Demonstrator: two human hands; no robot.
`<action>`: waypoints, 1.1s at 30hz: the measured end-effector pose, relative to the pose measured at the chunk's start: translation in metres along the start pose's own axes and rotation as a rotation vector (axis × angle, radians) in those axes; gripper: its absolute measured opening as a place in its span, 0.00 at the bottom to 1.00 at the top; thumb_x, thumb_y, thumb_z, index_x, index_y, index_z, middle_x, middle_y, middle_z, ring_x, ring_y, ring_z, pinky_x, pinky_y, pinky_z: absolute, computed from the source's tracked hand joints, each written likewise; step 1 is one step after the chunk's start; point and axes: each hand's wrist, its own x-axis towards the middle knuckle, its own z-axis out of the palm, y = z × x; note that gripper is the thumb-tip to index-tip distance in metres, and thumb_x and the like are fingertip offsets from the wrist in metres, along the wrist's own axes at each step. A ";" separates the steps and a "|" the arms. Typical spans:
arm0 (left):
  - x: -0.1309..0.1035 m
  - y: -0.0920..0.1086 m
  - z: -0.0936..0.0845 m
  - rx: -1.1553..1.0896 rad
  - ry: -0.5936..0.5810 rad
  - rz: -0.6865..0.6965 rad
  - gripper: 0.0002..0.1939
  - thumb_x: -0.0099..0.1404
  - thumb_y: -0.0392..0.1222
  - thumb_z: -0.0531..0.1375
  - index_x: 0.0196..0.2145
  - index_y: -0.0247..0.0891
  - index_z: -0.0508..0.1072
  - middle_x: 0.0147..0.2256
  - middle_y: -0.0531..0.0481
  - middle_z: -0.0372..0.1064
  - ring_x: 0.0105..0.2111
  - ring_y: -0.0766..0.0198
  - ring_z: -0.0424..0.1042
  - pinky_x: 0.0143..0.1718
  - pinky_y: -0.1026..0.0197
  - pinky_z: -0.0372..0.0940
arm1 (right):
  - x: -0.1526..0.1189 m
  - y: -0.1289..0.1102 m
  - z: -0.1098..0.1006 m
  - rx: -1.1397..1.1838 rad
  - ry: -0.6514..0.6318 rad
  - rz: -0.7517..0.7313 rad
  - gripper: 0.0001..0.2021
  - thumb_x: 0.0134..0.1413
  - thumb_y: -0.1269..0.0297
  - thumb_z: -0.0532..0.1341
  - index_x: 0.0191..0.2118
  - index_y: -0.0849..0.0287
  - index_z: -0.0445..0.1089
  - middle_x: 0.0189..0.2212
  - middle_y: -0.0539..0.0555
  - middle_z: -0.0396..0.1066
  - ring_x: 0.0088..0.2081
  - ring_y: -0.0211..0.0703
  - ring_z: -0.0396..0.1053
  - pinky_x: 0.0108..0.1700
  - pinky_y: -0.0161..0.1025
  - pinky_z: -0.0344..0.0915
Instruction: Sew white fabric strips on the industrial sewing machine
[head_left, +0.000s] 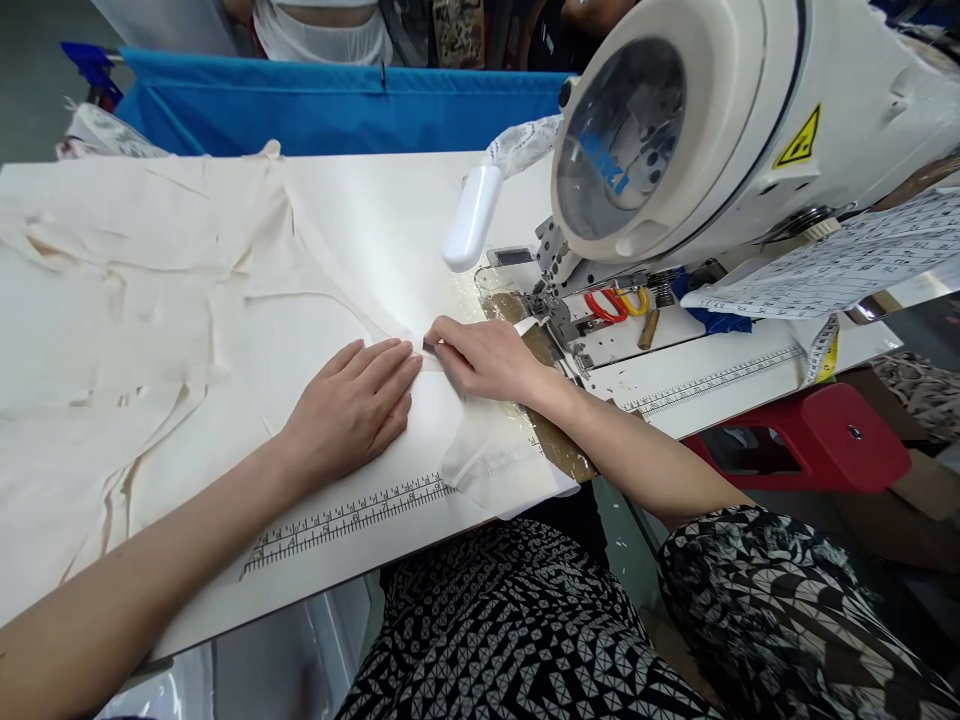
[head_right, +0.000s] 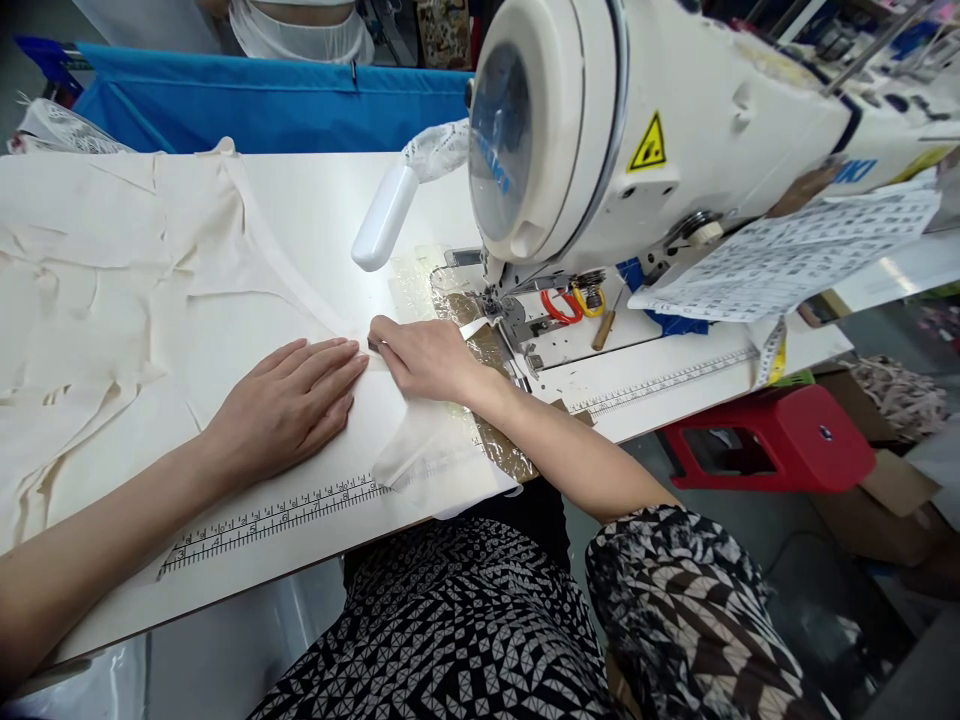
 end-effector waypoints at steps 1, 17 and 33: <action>0.000 0.000 0.000 0.001 0.002 0.002 0.21 0.73 0.40 0.47 0.56 0.27 0.71 0.55 0.34 0.71 0.56 0.47 0.71 0.55 0.44 0.67 | 0.000 0.000 0.000 0.001 -0.005 -0.002 0.13 0.68 0.67 0.46 0.48 0.59 0.66 0.33 0.53 0.77 0.32 0.43 0.69 0.29 0.39 0.46; -0.001 0.000 0.000 -0.078 -0.065 -0.079 0.22 0.73 0.41 0.47 0.58 0.34 0.69 0.57 0.37 0.69 0.59 0.48 0.68 0.60 0.41 0.62 | -0.010 0.007 -0.015 -0.124 -0.086 -0.035 0.13 0.64 0.66 0.48 0.42 0.58 0.69 0.29 0.53 0.75 0.29 0.43 0.66 0.28 0.40 0.43; 0.001 -0.002 0.004 -0.100 -0.126 -0.118 0.25 0.75 0.44 0.42 0.61 0.32 0.67 0.61 0.38 0.66 0.63 0.50 0.64 0.63 0.40 0.58 | 0.014 0.018 -0.008 0.039 0.029 -0.048 0.14 0.67 0.66 0.46 0.48 0.58 0.68 0.35 0.53 0.77 0.33 0.44 0.69 0.33 0.39 0.50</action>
